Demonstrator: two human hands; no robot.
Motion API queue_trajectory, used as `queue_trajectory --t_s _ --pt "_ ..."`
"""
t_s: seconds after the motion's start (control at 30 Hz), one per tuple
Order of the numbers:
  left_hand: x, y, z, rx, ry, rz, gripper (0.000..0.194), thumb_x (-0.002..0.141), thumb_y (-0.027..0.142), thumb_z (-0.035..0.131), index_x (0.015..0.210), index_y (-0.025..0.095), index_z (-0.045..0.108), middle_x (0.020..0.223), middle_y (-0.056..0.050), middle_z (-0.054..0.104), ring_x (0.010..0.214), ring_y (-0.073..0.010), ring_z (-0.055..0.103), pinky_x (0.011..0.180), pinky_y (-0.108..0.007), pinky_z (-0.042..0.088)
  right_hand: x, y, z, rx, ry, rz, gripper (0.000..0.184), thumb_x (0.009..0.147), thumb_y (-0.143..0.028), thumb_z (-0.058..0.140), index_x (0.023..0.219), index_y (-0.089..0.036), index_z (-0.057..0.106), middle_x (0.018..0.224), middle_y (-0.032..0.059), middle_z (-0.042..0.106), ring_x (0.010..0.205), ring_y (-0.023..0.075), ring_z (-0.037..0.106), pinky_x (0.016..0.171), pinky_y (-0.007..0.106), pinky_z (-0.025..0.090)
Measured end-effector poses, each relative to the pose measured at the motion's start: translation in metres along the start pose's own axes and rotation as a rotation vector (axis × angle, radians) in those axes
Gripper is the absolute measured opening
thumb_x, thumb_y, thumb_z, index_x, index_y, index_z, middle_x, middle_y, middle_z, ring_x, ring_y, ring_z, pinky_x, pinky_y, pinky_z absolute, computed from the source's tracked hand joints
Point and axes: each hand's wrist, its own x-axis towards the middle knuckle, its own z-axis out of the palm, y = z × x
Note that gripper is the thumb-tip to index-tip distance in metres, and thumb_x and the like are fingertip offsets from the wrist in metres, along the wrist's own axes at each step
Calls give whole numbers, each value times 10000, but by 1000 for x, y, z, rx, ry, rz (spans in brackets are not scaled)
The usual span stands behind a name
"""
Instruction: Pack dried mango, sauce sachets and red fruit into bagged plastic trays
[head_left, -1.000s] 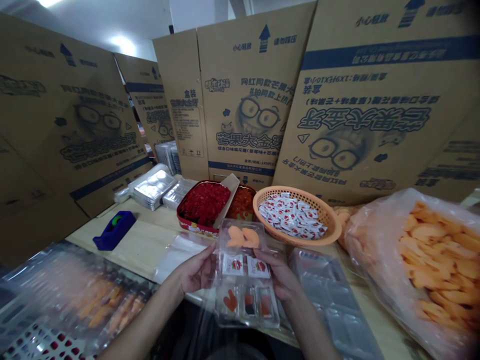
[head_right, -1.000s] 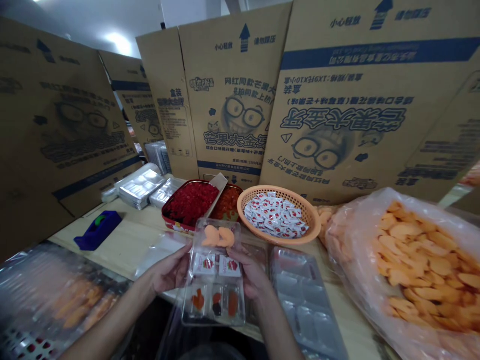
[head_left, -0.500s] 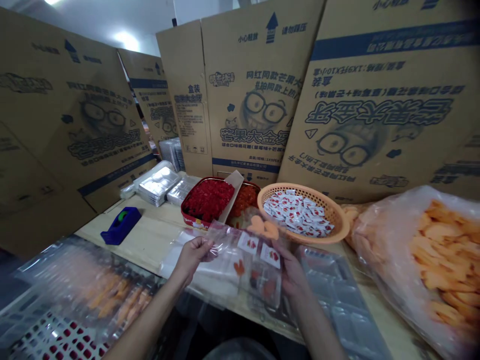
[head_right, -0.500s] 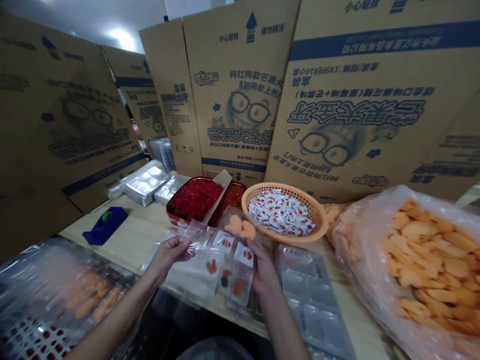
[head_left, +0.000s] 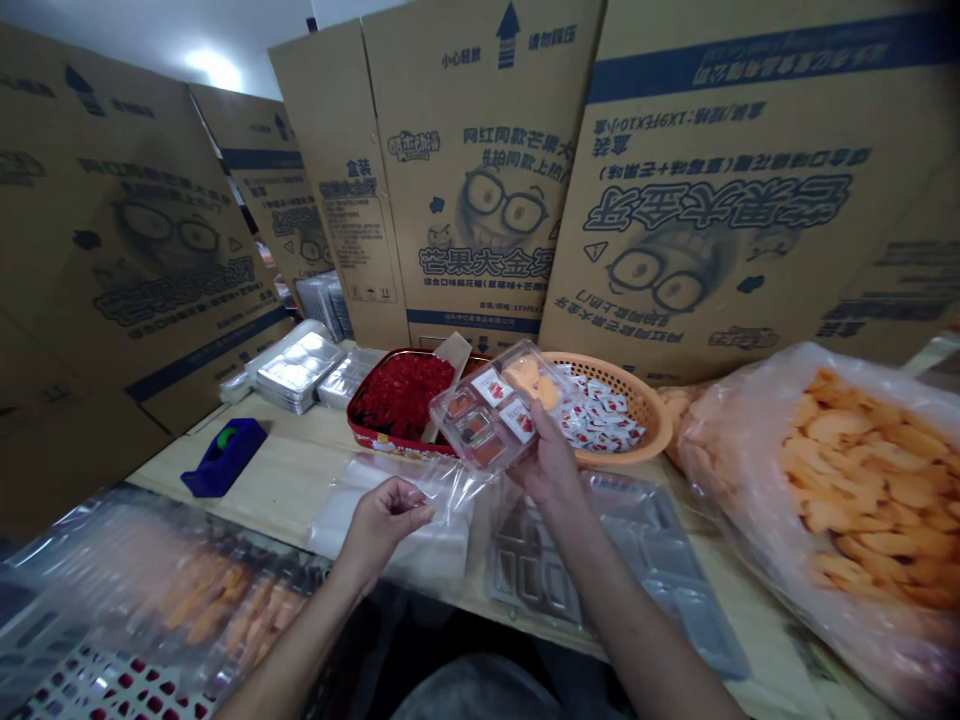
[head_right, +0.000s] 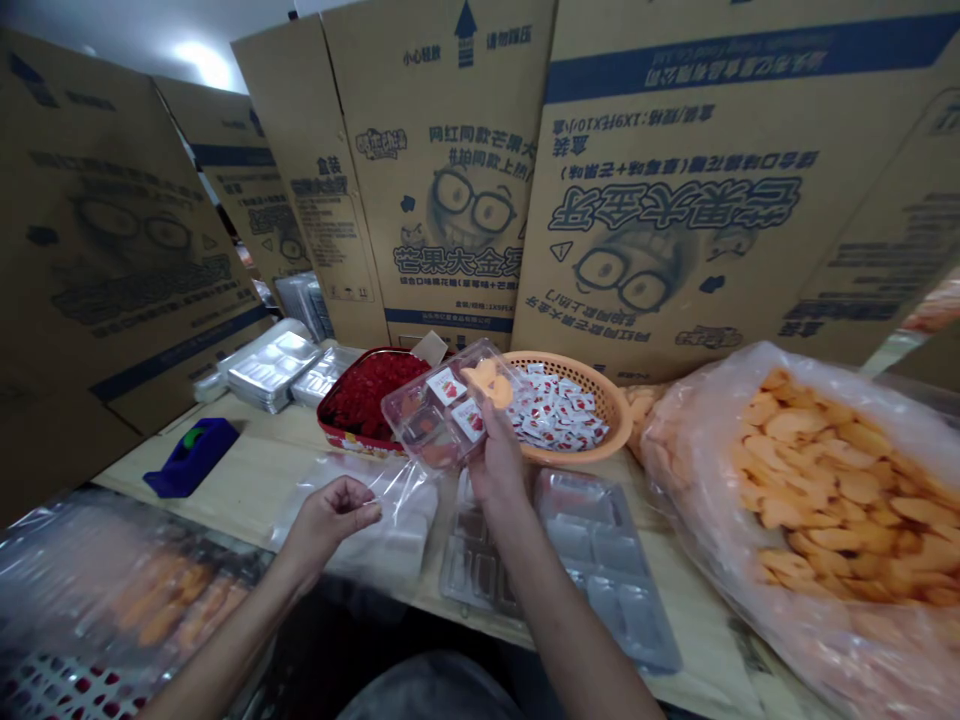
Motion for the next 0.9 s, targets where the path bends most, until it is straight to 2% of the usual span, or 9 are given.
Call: queue_trajectory --t_s 0.27,0.43,0.63,0.77,0.9 --pt "-4 -2 -3 -10 -29 -49 301 525 296 775 670 146 558 576 39 568 555 -86 516 549 -197 374 9 9 -8 -19 -56 -92 248 689 -276 676 928 -219 644 840 -12 703 793 153 655 708 298 558" --pt "-3 -3 -4 -87 21 -31 280 551 297 768 671 144 567 598 32 588 582 -90 546 590 -209 418 0 11 -9 -45 -45 -72 258 644 -262 715 887 -217 641 808 -28 693 752 140 645 673 265 555" --pt "-4 -2 2 -186 112 -64 304 563 335 763 677 136 563 585 8 629 572 -92 566 586 -206 433 -11 15 -11 -95 -117 4 196 595 -224 747 748 -204 626 699 -46 659 624 114 611 572 230 539" --pt "-5 -5 10 -223 86 -101 327 543 335 775 670 135 550 578 -4 643 573 -100 586 573 -198 429 -15 17 -12 -125 -131 69 222 586 -215 758 748 -207 606 668 -57 643 586 116 602 554 267 556" --pt "-6 -7 6 -233 82 -106 306 575 333 759 702 133 565 629 -23 668 615 -106 602 594 -198 435 -14 15 -17 -153 -141 82 245 597 -219 752 797 -209 611 743 -45 664 631 129 619 575 290 566"
